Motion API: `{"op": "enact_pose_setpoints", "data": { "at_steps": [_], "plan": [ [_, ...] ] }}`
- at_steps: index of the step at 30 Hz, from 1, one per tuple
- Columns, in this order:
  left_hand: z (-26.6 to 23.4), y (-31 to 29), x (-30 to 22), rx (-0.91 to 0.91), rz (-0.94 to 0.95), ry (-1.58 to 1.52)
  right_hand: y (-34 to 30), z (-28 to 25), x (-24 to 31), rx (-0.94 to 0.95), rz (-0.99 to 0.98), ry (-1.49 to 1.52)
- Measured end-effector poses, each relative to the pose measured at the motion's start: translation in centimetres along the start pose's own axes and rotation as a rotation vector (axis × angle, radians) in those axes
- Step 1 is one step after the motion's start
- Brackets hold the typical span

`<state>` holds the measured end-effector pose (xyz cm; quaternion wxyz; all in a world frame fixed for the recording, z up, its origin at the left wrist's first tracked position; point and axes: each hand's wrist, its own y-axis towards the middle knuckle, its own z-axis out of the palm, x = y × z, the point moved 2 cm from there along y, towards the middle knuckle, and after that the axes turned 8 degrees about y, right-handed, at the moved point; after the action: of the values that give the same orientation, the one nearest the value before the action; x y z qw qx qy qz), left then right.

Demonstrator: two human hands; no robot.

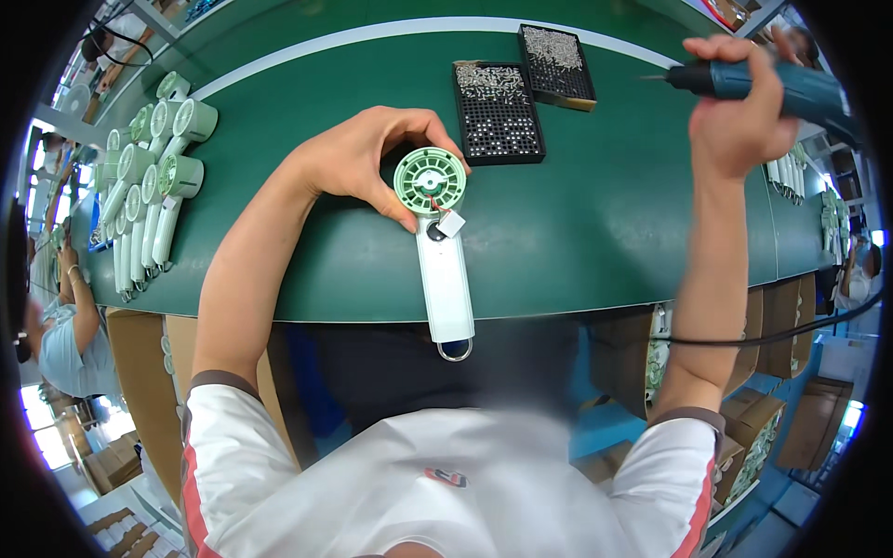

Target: Assembling portable hand fans using an electric screwdriver on a production line.

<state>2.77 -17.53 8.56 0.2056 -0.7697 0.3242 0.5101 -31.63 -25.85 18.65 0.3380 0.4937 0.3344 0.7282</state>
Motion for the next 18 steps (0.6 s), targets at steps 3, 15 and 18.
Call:
{"op": "enact_pose_setpoints", "data": {
  "at_steps": [3, 15, 18],
  "plan": [
    [0.1, 0.4, 0.0, -0.002, -0.006, -0.009, 2.4, 1.4, -1.2, -0.07, 0.232, 0.363],
    [0.2, -0.1, 0.3, -0.066, 0.091, -0.004, -3.4, 17.7, -0.5, -0.383, 0.504, -0.118],
    [0.5, 0.1, 0.3, -0.054, 0.064, -0.012, -5.4, 14.7, -1.8, -0.166, 0.315, 0.021]
  ]
}}
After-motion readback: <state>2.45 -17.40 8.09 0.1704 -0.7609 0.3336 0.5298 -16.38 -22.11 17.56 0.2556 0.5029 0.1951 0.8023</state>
